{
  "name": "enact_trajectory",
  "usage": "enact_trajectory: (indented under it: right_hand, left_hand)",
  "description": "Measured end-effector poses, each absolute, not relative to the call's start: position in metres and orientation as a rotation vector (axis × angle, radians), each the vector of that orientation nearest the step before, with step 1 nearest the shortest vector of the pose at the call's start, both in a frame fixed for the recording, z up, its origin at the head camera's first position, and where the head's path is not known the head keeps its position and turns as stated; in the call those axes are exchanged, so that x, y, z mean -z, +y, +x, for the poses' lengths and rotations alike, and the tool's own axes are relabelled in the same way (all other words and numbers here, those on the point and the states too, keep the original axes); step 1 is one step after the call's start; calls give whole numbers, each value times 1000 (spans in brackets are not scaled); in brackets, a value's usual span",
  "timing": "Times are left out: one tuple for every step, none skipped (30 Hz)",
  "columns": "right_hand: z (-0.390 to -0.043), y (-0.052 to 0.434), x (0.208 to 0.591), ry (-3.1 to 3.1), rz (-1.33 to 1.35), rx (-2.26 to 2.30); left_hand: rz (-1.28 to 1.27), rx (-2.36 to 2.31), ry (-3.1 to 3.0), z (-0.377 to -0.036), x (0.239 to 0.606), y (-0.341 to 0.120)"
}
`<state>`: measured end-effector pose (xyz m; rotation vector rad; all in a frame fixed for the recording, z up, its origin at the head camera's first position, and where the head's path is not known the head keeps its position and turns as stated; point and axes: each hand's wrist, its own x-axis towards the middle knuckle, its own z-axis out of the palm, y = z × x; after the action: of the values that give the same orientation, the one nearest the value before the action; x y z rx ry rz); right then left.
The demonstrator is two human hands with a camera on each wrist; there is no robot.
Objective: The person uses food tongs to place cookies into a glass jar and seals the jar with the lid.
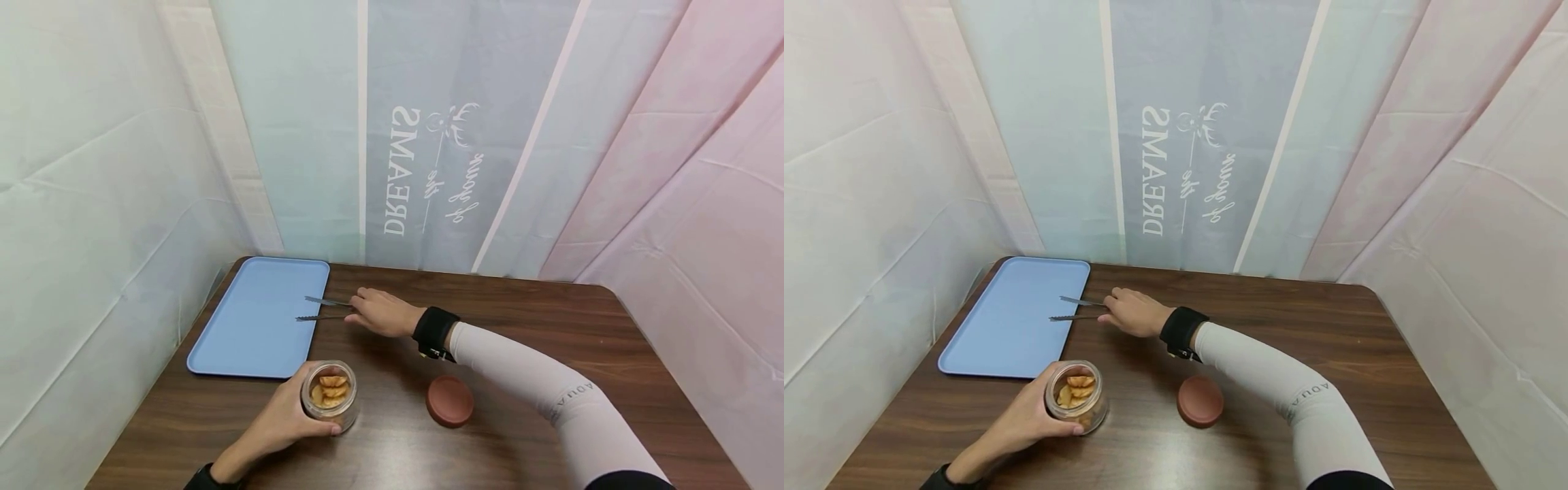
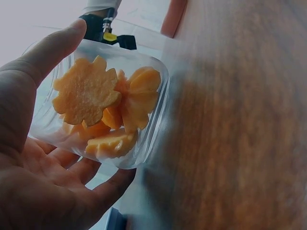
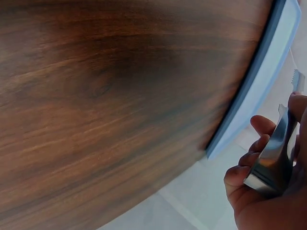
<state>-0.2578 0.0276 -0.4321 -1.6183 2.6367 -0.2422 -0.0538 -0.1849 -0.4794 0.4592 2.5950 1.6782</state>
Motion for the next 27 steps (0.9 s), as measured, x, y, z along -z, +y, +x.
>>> enact_trajectory:
  right_hand:
    - [-259, 25, 434, 2633, -1621, 240]
    - [-260, 23, 435, 2628, -1621, 243]
    - [-261, 21, 437, 2624, -1623, 246]
    - [-262, 20, 440, 2618, -1627, 243]
    - [-263, 18, 442, 2611, -1630, 243]
    - [-264, 16, 444, 2607, -1631, 245]
    - [-265, 15, 446, 2603, -1633, 243]
    - [-266, 13, 448, 2600, -1631, 245]
    - [-267, 12, 450, 2595, -1630, 242]
    - [-267, 11, 452, 2592, -1627, 239]
    - [-267, 10, 453, 2590, -1620, 240]
    - [-268, 9, 455, 2589, -1615, 239]
    - [-268, 9, 456, 2588, -1612, 237]
    - [-268, 8, 457, 2588, -1609, 235]
    - [-268, 8, 458, 2587, -1611, 233]
    - [-268, 7, 460, 2586, -1612, 235]
    - [-269, 6, 461, 2584, -1617, 229]
    - [-269, 6, 463, 2580, -1626, 222]
    - [-269, 5, 464, 2573, -1632, 219]
    - [-269, 5, 465, 2567, -1640, 211]
    - [-270, 4, 466, 2560, -1646, 209]
    - [-270, 4, 467, 2554, -1656, 206]
    - [-270, 3, 468, 2548, -1664, 197]
    - [-270, 3, 469, 2543, -1669, 199]
    - [-270, 2, 470, 2541, -1671, 202]
    - [-270, 2, 470, 2540, -1674, 203]
    - [-271, 1, 470, 2539, -1678, 206]
  left_hand:
    - [457, -1677, 2595, -54, 479, -185]
    - [456, -1677, 2594, -54, 479, -185]
    - [454, -1677, 2593, -54, 480, -185]
    - [451, -1680, 2590, -53, 479, -185]
    - [449, -1683, 2587, -53, 479, -185]
    - [449, -1685, 2584, -53, 479, -185]
    - [448, -1686, 2583, -53, 479, -185]
    - [448, -1686, 2580, -53, 479, -185]
    - [449, -1683, 2580, -53, 479, -185]
    - [449, -1683, 2579, -53, 479, -185]
    - [450, -1680, 2580, -53, 478, -185]
    - [449, -1679, 2579, -52, 478, -185]
    - [448, -1678, 2579, -52, 478, -185]
    - [447, -1679, 2579, -52, 478, -185]
    - [447, -1679, 2579, -52, 478, -185]
    - [447, -1682, 2577, -52, 478, -185]
    - [449, -1682, 2577, -53, 479, -185]
    - [449, -1681, 2577, -53, 479, -185]
    - [451, -1681, 2578, -53, 479, -185]
    - [452, -1682, 2575, -53, 479, -185]
    - [452, -1683, 2571, -53, 480, -185]
    - [452, -1683, 2567, -53, 480, -185]
    - [451, -1685, 2562, -53, 480, -185]
    - [450, -1689, 2557, -53, 480, -185]
    - [449, -1692, 2554, -53, 481, -185]
    - [449, -1693, 2552, -53, 481, -185]
    - [448, -1693, 2554, -53, 481, -185]
